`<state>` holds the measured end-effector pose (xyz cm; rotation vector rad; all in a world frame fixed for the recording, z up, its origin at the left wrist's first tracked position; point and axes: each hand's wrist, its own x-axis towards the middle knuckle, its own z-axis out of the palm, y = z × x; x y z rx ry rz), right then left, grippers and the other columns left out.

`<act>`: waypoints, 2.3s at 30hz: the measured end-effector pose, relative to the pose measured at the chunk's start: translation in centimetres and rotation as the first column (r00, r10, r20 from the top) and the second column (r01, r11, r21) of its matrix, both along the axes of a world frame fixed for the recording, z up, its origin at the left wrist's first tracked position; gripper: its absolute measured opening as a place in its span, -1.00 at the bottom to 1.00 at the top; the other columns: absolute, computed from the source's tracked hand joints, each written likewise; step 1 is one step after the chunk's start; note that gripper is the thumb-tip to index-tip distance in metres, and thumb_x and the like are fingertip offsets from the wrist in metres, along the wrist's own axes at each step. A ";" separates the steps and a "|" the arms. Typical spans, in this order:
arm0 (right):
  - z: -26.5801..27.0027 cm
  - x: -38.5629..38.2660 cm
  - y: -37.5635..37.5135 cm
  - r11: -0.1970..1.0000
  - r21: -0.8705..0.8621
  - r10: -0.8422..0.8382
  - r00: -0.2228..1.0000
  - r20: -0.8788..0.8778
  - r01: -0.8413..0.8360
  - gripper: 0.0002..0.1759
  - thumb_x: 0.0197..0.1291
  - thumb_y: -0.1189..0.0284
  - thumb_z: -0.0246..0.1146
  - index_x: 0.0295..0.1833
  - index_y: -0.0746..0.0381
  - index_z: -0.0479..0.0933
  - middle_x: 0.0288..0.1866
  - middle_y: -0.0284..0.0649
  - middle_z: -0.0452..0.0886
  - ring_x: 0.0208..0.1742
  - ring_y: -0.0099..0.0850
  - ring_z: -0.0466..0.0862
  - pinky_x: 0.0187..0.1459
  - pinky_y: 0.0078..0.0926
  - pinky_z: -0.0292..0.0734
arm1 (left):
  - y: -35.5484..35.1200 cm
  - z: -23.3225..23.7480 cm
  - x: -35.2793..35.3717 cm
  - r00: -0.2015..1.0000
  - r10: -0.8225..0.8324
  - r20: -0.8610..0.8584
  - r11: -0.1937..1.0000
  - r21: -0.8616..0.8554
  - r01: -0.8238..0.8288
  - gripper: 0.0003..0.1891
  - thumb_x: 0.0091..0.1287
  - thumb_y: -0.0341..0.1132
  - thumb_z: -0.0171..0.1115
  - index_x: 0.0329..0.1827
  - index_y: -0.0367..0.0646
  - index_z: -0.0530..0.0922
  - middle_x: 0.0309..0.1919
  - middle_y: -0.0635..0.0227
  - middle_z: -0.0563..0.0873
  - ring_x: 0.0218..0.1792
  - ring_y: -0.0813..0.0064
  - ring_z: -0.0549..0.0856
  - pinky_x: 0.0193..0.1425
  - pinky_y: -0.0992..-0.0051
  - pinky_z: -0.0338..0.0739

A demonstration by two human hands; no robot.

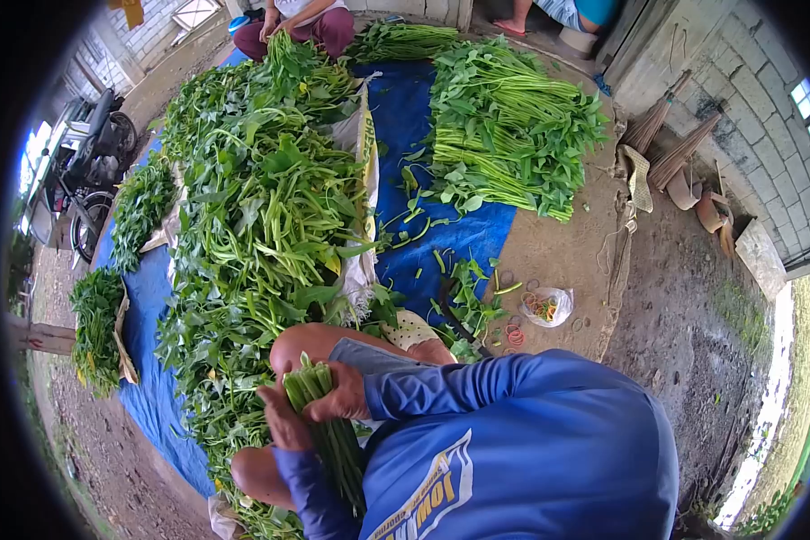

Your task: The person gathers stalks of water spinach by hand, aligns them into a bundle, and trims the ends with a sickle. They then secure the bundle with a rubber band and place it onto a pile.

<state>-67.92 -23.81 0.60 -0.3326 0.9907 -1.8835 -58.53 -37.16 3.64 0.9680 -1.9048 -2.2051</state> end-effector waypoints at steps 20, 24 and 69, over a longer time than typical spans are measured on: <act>-0.5 -3.6 5.9 0.964 0.240 0.175 0.950 -0.260 -0.112 0.05 -0.08 0.33 0.75 0.52 0.22 0.35 0.27 -0.23 0.68 0.27 -0.40 0.65 0.39 -0.31 0.51 | 2.2 -5.8 -2.4 0.951 0.281 -0.127 0.960 0.049 -0.277 -0.62 0.37 -0.47 0.36 -0.53 0.02 0.34 -0.54 0.70 0.42 -0.48 0.82 0.31 -0.40 0.67 0.19; -2.8 -9.7 10.1 0.601 0.681 0.776 0.509 -0.372 -0.418 -0.25 -0.01 0.33 0.64 0.35 0.21 0.61 0.14 -0.19 0.77 0.12 -0.38 0.71 0.20 -0.31 0.62 | 2.8 -9.0 -2.3 0.962 0.128 -0.240 0.990 -0.030 -0.139 -0.76 0.44 -0.43 0.41 -0.38 -0.10 0.51 -0.42 0.58 0.59 -0.36 0.70 0.56 -0.22 0.61 0.50; -4.5 -2.6 2.6 0.793 -0.149 0.536 0.562 0.630 -0.591 -0.57 0.54 -0.05 0.15 -0.22 0.03 0.65 -0.60 -0.46 0.52 -0.71 -0.57 0.43 -0.63 -0.46 0.38 | 1.2 7.4 5.9 0.997 -0.002 -0.075 0.999 0.052 0.006 -0.40 0.59 -0.13 0.24 0.54 -0.32 0.36 0.13 0.04 0.74 0.14 0.29 0.75 0.31 0.38 0.59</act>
